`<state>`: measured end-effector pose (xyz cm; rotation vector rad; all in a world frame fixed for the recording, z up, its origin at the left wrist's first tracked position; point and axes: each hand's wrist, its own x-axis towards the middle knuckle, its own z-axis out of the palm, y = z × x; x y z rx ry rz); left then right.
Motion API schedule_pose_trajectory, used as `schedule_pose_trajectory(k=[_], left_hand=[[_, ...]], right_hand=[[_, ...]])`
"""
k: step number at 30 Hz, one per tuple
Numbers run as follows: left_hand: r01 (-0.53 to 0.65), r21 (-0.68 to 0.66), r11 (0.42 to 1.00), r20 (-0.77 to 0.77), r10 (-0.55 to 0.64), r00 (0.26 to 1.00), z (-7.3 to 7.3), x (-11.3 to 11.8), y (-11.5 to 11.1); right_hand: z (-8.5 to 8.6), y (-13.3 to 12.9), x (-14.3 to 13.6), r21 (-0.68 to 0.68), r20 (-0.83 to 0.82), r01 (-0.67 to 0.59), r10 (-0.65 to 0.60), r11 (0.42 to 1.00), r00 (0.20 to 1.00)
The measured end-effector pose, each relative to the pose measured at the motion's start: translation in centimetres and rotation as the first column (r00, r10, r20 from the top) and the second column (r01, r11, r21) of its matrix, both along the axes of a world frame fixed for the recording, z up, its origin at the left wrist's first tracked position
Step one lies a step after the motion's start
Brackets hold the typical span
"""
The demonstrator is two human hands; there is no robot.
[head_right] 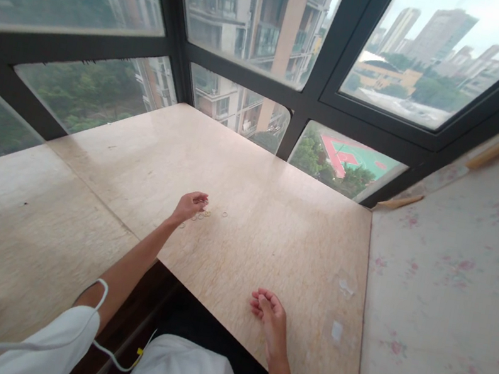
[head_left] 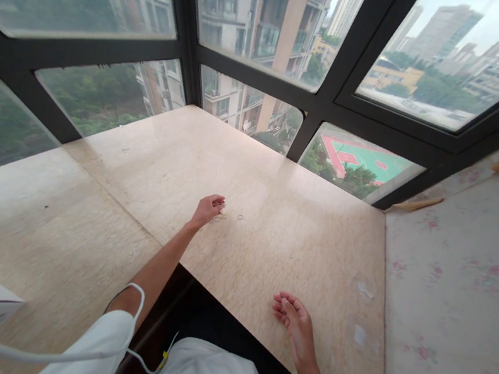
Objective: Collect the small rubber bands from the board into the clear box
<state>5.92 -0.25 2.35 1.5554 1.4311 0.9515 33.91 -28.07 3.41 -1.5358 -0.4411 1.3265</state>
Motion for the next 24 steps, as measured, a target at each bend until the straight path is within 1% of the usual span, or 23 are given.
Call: schedule_pose_trajectory(k=[3,5,11,14,16,18,20,21,22,24], left_hand=[[0.049,0.033,0.998,-0.123,-0.044,0.991,0.0,0.6,-0.3],[0.059,0.056,0.997,-0.205,-0.046,0.978,0.1,0.4,-0.5],[0.027,0.136,0.990,-0.410,0.032,0.912,1.0,-1.6,-1.3],[0.012,0.152,0.988,-0.484,0.064,0.873,1.5,-2.7,-2.1],[0.001,0.139,0.990,-0.582,0.081,0.809,1.8,-3.2,-3.1],[-0.033,0.108,0.994,-0.715,0.101,0.692,2.0,-3.5,-4.5],[-0.092,0.085,0.992,-0.805,0.122,0.580,2.0,-3.5,-6.1],[-0.122,0.086,0.989,-0.821,0.139,0.554,1.9,-3.4,-6.8],[-0.145,0.091,0.985,-0.824,0.156,0.544,1.7,-3.4,-7.5],[-0.159,0.099,0.982,-0.809,0.173,0.562,1.2,-3.1,-8.4]], right_hand=[[0.0,-0.1,0.1,-0.002,-0.005,0.004,-0.004,1.000,1.000],[0.1,-0.2,0.0,0.002,-0.005,0.013,-0.013,1.000,1.000],[0.1,-0.2,0.0,0.008,-0.017,0.023,-0.022,1.000,1.000],[0.0,-0.1,0.1,0.001,-0.012,0.006,-0.006,1.000,1.000],[-0.1,0.0,0.2,-0.005,-0.012,-0.006,0.006,1.000,1.000],[-0.2,0.1,0.2,-0.007,-0.008,-0.012,0.012,1.000,1.000],[-0.2,0.1,0.2,-0.010,-0.002,-0.013,0.013,1.000,1.000],[-0.2,0.1,0.2,-0.013,0.001,-0.012,0.012,1.000,1.000],[-0.2,0.2,0.2,-0.016,0.004,-0.011,0.011,1.000,1.000],[-0.1,0.2,0.1,-0.024,0.010,-0.011,0.011,1.000,1.000]])
